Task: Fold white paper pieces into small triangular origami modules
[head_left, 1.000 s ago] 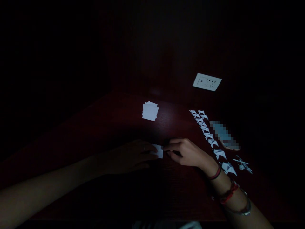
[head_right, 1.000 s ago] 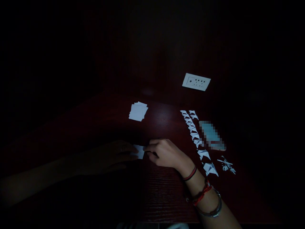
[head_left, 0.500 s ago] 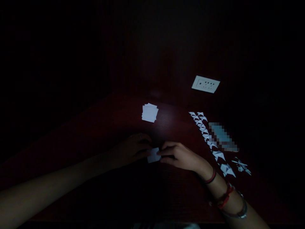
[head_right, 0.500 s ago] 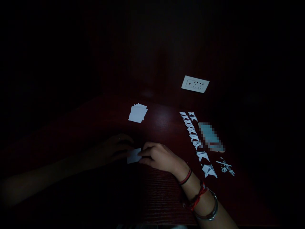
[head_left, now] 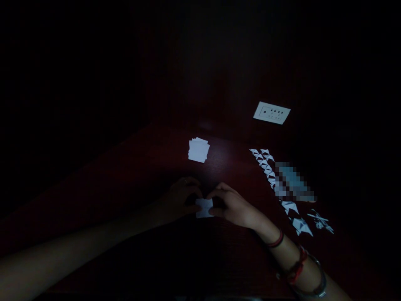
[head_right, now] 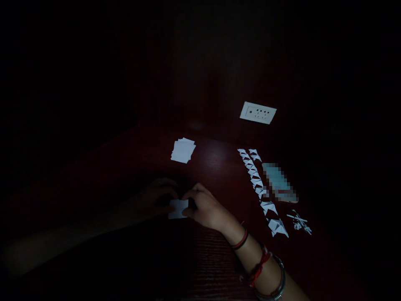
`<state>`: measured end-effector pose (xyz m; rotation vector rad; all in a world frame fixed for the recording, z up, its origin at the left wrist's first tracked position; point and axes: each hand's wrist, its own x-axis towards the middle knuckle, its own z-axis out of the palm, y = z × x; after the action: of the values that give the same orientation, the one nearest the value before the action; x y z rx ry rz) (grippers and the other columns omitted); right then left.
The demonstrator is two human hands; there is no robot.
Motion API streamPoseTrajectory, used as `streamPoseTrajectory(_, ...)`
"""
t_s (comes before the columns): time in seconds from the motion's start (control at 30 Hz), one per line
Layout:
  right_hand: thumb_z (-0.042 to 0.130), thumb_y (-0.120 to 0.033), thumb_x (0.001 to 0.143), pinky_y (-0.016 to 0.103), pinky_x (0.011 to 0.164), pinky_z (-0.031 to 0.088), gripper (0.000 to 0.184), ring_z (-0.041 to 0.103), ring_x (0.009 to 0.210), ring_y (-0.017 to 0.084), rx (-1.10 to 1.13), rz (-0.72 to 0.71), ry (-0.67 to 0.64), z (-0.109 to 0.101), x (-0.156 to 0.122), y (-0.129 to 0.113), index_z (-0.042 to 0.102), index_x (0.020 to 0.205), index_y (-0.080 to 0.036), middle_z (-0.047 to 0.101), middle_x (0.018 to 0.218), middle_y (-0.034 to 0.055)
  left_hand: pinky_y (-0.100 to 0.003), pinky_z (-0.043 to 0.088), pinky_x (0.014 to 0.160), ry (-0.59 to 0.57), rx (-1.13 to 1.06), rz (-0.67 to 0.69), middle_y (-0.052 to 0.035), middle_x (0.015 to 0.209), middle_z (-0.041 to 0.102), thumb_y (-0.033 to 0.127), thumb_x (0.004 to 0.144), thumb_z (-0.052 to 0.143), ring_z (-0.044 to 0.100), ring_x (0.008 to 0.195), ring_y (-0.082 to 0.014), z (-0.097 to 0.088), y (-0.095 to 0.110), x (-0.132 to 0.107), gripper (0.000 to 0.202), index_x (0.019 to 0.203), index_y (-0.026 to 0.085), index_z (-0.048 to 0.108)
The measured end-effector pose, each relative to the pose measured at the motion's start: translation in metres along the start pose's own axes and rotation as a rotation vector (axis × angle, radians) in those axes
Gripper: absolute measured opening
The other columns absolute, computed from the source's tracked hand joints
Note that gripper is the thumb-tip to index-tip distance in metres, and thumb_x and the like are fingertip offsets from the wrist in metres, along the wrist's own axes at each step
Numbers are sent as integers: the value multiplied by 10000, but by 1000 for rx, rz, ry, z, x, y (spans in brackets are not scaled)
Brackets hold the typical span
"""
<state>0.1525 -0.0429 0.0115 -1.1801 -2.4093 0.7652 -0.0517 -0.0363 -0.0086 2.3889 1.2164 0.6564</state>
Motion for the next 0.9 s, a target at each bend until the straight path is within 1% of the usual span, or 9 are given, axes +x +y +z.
streamPoseTrajectory(0.23, 673, -134, 599, 218, 621, 393, 280, 476, 726, 108, 60, 46, -17, -2, 1, -9, 533, 839, -170, 507, 832, -1, -356, 354, 865, -8, -38, 45, -37, 1102, 455, 264, 699, 609, 405, 1055, -218, 0, 8, -2, 168, 842, 193, 556)
streamPoseTrajectory(0.3, 656, -108, 609, 201, 584, 380, 297, 477, 684, 95, 104, 36, -25, -2, 1, -10, 508, 857, -177, 516, 777, -22, -340, 367, 835, -10, -32, 51, -35, 1062, 486, 240, 715, 588, 433, 1017, -208, -3, 13, -2, 174, 873, 192, 535)
streamPoseTrajectory(0.4, 643, -80, 611, 192, 560, 380, 384, 486, 651, 88, 157, 6, 7, -1, 1, -12, 478, 939, -192, 525, 741, -39, -286, 400, 736, -30, -67, 33, -2, 927, 543, 238, 756, 549, 506, 863, -167, -8, 21, -4, 198, 948, 207, 507)
streamPoseTrajectory(0.47, 627, -71, 622, 197, 569, 391, 393, 494, 647, 88, 160, -30, 94, -1, 0, -14, 469, 960, -193, 532, 743, -38, -265, 402, 709, 4, -58, 27, 16, 870, 552, 223, 787, 509, 516, 808, -148, -13, 26, -4, 131, 917, 215, 521)
streamPoseTrajectory(0.53, 595, -64, 650, 206, 591, 404, 322, 503, 660, 93, 134, -95, 233, -2, -1, -17, 483, 926, -185, 538, 754, -25, -271, 396, 742, 84, -9, 49, 15, 854, 549, 213, 812, 471, 511, 811, -143, -16, 29, -5, 76, 854, 208, 533)
streamPoseTrajectory(0.6, 550, -65, 689, 220, 621, 418, 211, 512, 695, 104, 84, -175, 371, -3, -2, -20, 514, 865, -176, 536, 773, -3, -285, 385, 787, 178, 52, 102, 6, 870, 545, 207, 830, 441, 503, 842, -146, -17, 30, -6, 88, 830, 199, 529)
streamPoseTrajectory(0.67, 498, -66, 731, 235, 659, 431, 144, 520, 752, 118, 21, -245, 453, -5, -4, -21, 550, 817, -170, 530, 828, 28, -297, 376, 812, 262, 116, 179, -8, 913, 542, 190, 839, 420, 488, 891, -155, -16, 27, -7, 105, 854, 195, 523)
streamPoseTrajectory(0.77, 436, -69, 780, 249, 711, 437, 188, 519, 830, 134, -113, -348, 383, -5, -6, -15, 597, 785, -164, 528, 919, 62, -332, 348, 848, 285, 231, 284, -31, 975, 537, 148, 829, 421, 464, 952, -181, -11, 19, -7, 144, 916, 187, 529)
streamPoseTrajectory(0.9, 433, -72, 801, 256, 722, 432, 206, 514, 816, 141, -288, -438, 100, -5, -5, -4, 622, 781, -152, 567, 888, 62, -338, 362, 797, 70, 288, 324, -13, 910, 560, 191, 815, 497, 492, 876, -182, -6, 8, -8, 122, 920, 213, 554)
